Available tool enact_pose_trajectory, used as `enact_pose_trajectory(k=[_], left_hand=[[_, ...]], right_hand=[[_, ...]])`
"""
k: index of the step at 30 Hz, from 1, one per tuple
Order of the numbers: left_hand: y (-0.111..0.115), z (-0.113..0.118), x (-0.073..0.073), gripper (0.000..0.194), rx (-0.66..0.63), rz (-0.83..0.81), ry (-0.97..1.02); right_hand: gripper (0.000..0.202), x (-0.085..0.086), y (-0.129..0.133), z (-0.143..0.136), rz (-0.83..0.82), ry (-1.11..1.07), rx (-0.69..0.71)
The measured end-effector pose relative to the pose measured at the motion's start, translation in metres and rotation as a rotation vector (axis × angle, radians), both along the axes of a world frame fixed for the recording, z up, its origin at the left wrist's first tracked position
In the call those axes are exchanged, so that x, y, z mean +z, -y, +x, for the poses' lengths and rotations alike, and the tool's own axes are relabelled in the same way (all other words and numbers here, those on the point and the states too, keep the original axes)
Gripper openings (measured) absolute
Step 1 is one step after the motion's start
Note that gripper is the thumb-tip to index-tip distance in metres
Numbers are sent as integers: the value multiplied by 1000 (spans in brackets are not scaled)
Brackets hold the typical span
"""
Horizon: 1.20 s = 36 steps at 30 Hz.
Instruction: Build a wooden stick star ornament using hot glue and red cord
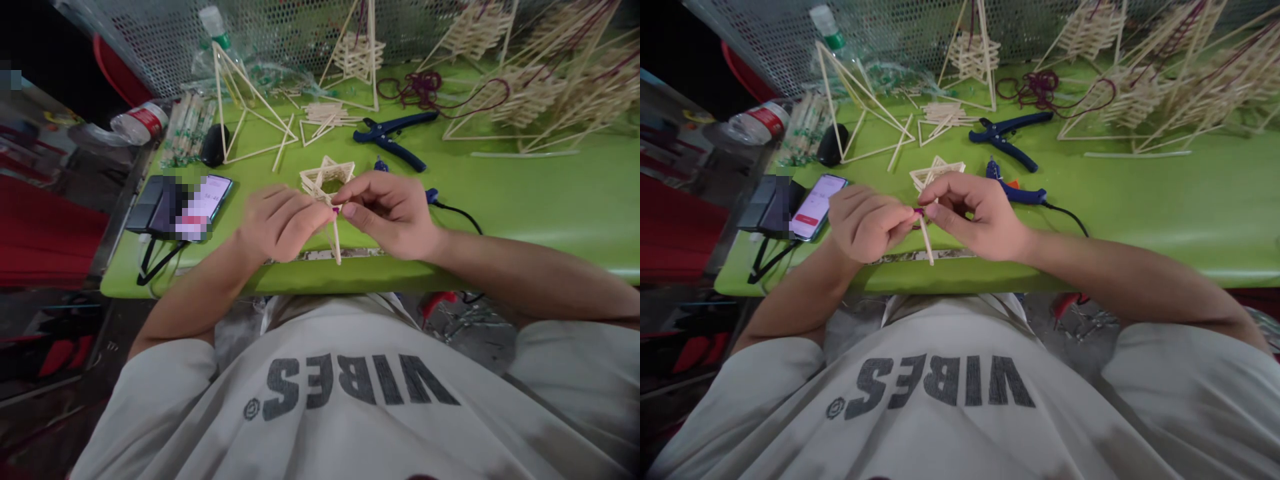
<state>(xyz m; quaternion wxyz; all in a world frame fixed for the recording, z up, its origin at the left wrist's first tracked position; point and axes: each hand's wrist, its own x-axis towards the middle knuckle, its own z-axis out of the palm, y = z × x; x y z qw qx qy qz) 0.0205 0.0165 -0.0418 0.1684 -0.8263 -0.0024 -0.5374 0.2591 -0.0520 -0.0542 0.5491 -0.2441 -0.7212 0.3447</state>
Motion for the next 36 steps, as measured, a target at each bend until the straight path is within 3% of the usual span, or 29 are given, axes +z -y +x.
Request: enact_pose_trajectory(k=[5, 11, 19, 24, 29, 36], left_hand=[[-2, -2, -4, 5, -31, -52, -8], [2, 2, -4, 11, -53, -54, 13], [12, -1, -6, 28, 42, -346, -92], [19, -1, 1, 14, 94, -367, -157], [26, 0, 5, 12, 94, -542, -202], [27, 3, 15, 10, 83, -773, -192]], right_hand=[[19, 0, 2, 0, 124, 51, 33], [11, 3, 4, -3, 215, 38, -70], [30, 2, 8, -1, 69, 73, -170], [29, 2, 5, -1, 58, 47, -176], [21, 4, 0, -1, 89, 7, -113], [27, -4, -10, 4, 33, 57, -92]])
